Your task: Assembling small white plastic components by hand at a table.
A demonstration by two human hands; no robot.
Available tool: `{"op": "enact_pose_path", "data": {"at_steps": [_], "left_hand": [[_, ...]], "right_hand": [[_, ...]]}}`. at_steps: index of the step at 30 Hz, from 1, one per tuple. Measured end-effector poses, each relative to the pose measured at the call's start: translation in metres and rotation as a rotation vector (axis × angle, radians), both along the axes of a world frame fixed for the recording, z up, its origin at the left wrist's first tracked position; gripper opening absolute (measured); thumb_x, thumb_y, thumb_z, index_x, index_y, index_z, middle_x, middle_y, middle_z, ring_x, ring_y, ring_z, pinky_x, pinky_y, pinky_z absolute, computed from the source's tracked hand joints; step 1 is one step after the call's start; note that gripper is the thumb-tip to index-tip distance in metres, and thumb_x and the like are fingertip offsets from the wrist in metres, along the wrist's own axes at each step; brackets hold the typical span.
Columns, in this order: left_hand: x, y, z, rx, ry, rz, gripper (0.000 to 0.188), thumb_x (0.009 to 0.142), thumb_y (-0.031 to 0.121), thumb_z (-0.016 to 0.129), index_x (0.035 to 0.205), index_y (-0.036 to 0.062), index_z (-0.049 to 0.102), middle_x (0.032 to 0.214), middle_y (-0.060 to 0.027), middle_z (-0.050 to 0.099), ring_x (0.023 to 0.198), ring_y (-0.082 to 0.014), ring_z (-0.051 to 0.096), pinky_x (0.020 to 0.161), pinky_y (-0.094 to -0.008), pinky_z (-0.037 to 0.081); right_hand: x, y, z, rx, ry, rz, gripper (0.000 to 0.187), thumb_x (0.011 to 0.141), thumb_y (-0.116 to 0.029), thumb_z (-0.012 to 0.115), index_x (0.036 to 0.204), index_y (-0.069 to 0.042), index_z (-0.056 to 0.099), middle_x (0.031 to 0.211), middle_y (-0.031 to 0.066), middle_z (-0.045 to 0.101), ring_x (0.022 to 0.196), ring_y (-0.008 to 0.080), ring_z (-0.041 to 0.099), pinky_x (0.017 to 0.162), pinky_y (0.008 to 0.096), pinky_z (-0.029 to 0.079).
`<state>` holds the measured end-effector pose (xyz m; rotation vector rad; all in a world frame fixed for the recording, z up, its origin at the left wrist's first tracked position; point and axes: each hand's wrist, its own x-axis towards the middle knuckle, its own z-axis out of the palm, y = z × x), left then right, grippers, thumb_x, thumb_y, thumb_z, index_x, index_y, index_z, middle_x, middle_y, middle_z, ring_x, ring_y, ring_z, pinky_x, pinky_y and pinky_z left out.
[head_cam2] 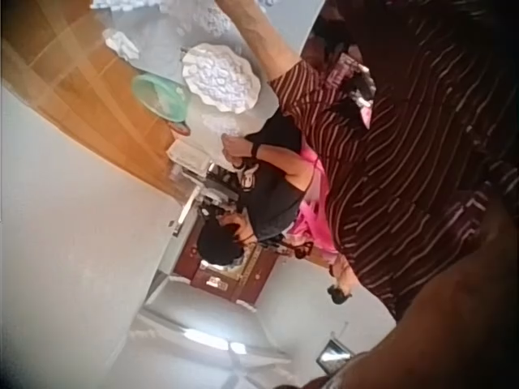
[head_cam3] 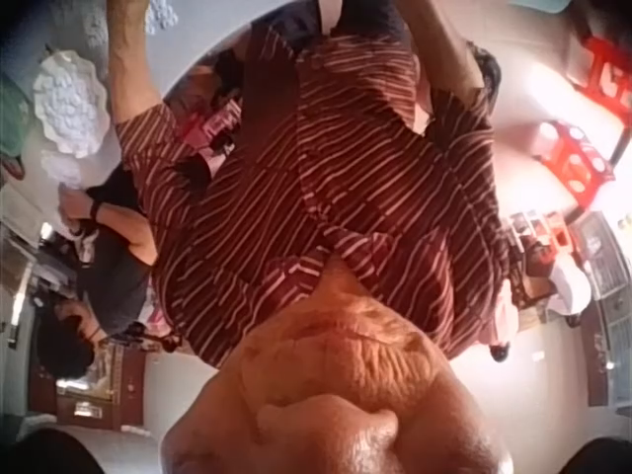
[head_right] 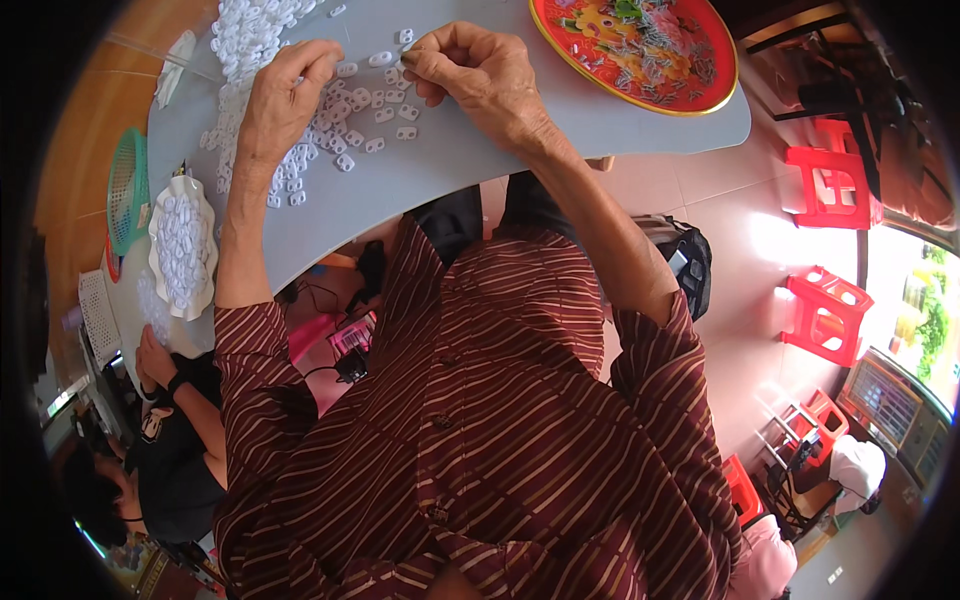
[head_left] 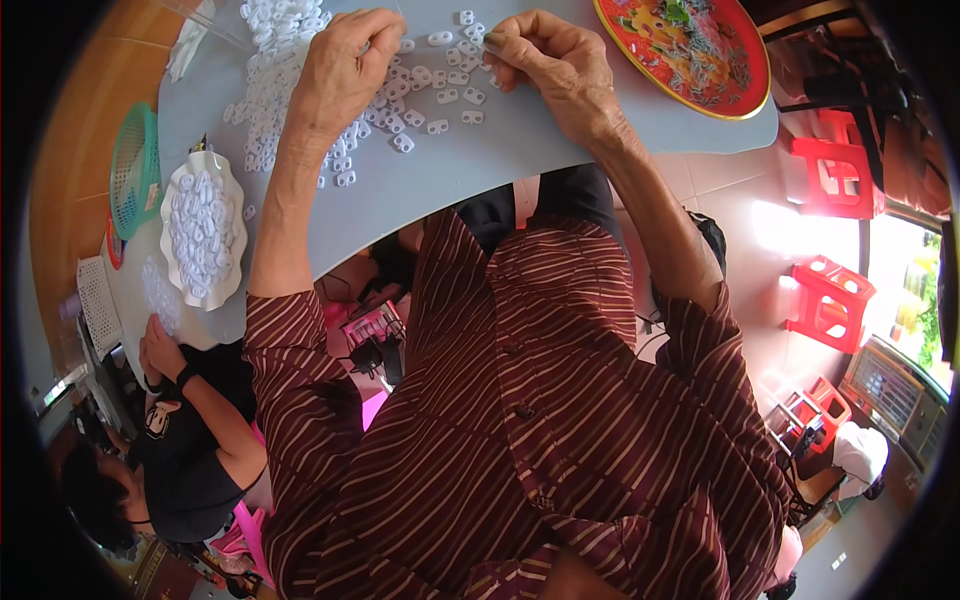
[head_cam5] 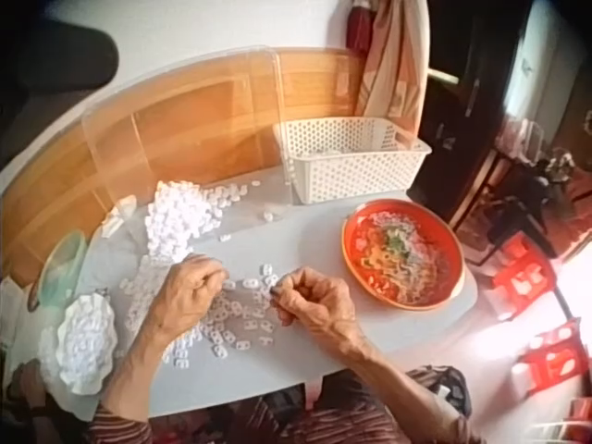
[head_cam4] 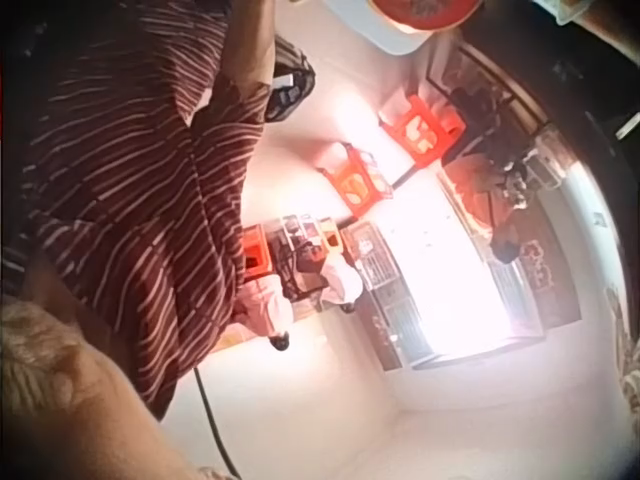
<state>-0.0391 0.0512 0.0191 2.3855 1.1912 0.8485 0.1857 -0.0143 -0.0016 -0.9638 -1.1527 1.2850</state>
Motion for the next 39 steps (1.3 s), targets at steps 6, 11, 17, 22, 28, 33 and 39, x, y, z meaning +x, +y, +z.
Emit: {"op": "enact_pose_path", "data": {"at_steps": [6,11,17,22,28,33,39], "left_hand": [[0.015,0.009,-0.013,0.172,0.150,-0.097,0.016,0.082,0.008,0.061,0.097,0.0058,0.063,0.088,-0.0081,0.058,0.089,-0.0277,0.053,0.080,-0.0358,0.044],[0.028,0.006,-0.012,0.230,0.190,-0.141,0.025,0.076,0.004,0.066,0.101,0.0084,0.062,0.086,-0.0077,0.052,0.090,-0.0283,0.047,0.083,-0.0359,0.041],[0.034,0.008,-0.021,0.471,0.062,-0.136,0.009,0.082,0.010,0.063,0.087,0.0038,0.058,0.078,-0.0101,0.057,0.071,-0.0240,0.054,0.064,-0.0339,0.046],[0.044,-0.016,0.002,-0.177,-0.291,-0.047,0.017,0.089,0.018,0.056,0.092,0.0023,0.060,0.077,-0.0058,0.062,0.070,-0.0149,0.056,0.064,-0.0282,0.045],[0.051,-0.022,-0.010,-0.706,-0.625,-0.244,0.027,0.093,0.024,0.053,0.097,-0.0001,0.064,0.077,-0.0035,0.064,0.073,-0.0071,0.056,0.068,-0.0211,0.046],[0.059,-0.031,-0.014,-0.673,-0.766,-0.162,0.024,0.091,0.019,0.057,0.103,-0.0013,0.063,0.083,-0.0034,0.064,0.077,-0.0071,0.057,0.071,-0.0202,0.046],[0.055,-0.028,-0.014,-0.722,-0.723,-0.230,0.021,0.091,0.017,0.058,0.100,-0.0010,0.064,0.081,-0.0027,0.062,0.074,-0.0078,0.055,0.070,-0.0201,0.045]], "right_hand": [[0.002,0.000,-0.002,0.082,-0.122,0.043,0.021,0.090,-0.018,0.062,0.099,0.001,0.064,0.080,0.0016,0.062,0.068,0.0062,0.053,0.067,0.0206,0.047],[0.002,-0.001,-0.002,0.093,-0.191,0.024,0.023,0.090,-0.021,0.062,0.100,0.000,0.065,0.078,0.0004,0.061,0.069,0.0058,0.053,0.066,0.0202,0.047],[0.002,-0.001,-0.002,0.063,-0.142,0.012,0.023,0.091,-0.022,0.060,0.099,-0.001,0.066,0.073,-0.0009,0.058,0.067,0.0057,0.052,0.063,0.0196,0.045],[0.003,0.001,-0.004,0.126,-0.030,-0.022,0.023,0.091,-0.023,0.060,0.100,-0.002,0.065,0.074,-0.0001,0.059,0.065,0.0060,0.052,0.062,0.0203,0.045],[-0.001,0.003,-0.001,0.198,0.069,-0.062,0.024,0.092,-0.021,0.059,0.100,0.001,0.063,0.081,0.0037,0.065,0.071,0.0083,0.060,0.068,0.0232,0.051],[0.002,0.001,0.001,0.174,0.005,-0.060,0.023,0.092,-0.020,0.057,0.097,0.002,0.062,0.081,0.0053,0.066,0.074,0.0097,0.063,0.070,0.0238,0.052],[0.001,0.001,-0.001,0.196,0.025,-0.079,0.023,0.091,-0.020,0.059,0.099,0.002,0.064,0.078,0.0042,0.066,0.070,0.0087,0.061,0.066,0.0225,0.051]]}}
